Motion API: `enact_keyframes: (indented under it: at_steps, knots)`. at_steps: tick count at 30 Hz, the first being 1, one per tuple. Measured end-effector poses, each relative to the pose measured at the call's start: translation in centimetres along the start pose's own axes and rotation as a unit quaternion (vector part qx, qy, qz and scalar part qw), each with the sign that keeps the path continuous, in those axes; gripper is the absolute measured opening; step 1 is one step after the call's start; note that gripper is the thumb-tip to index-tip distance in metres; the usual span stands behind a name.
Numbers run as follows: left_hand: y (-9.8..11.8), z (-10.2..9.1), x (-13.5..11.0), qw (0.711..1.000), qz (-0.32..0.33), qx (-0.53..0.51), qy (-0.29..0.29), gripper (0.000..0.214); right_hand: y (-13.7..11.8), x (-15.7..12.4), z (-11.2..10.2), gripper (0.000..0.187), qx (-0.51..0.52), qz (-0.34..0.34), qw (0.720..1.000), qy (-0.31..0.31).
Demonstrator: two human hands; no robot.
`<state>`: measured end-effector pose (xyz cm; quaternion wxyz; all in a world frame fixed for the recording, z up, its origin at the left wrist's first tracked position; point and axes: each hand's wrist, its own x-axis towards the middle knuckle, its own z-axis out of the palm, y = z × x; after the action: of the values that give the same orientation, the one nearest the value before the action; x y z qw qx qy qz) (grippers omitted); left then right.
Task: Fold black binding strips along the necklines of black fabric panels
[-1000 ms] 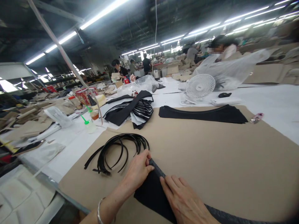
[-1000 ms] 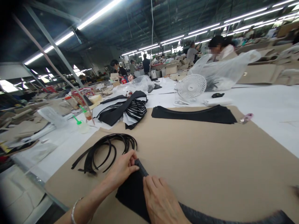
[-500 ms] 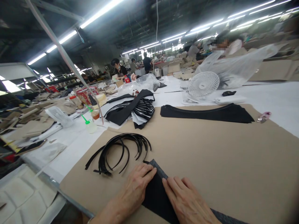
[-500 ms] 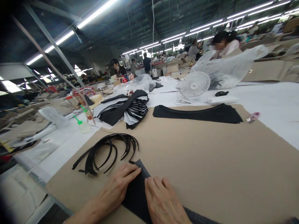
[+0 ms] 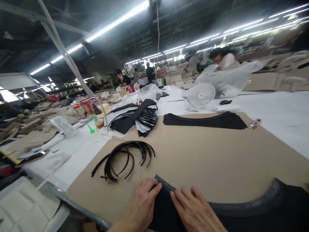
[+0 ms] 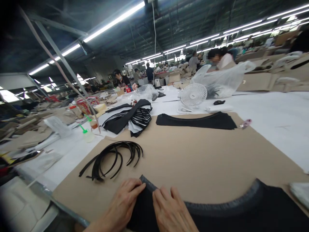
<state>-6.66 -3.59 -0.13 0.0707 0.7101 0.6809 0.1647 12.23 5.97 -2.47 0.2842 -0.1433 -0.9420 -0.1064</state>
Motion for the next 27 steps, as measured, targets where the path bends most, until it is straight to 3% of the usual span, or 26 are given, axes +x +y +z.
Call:
enact_keyframes:
  at_steps: [10,16,22,27]
  knots:
    - [0.2,0.5,-1.3,1.000,-0.002,-0.002,0.017,0.049,-0.1,0.6,0.2,0.044,0.083,0.024,0.994,-0.062]
    - [0.1,-1.3,0.6,0.994,-0.052,-0.085,0.045,0.032,-0.1,1.9,0.1,0.024,0.119,0.047,0.987,-0.097]
    - [-0.6,-2.9,4.1,0.996,-0.011,-0.055,-0.066,0.038,-0.5,4.8,-1.1,0.026,0.185,0.214,0.938,-0.201]
    - [-1.2,-3.2,5.5,0.992,0.015,-0.051,-0.116,0.021,-0.8,5.8,-0.9,0.024,0.183,0.267,0.915,-0.242]
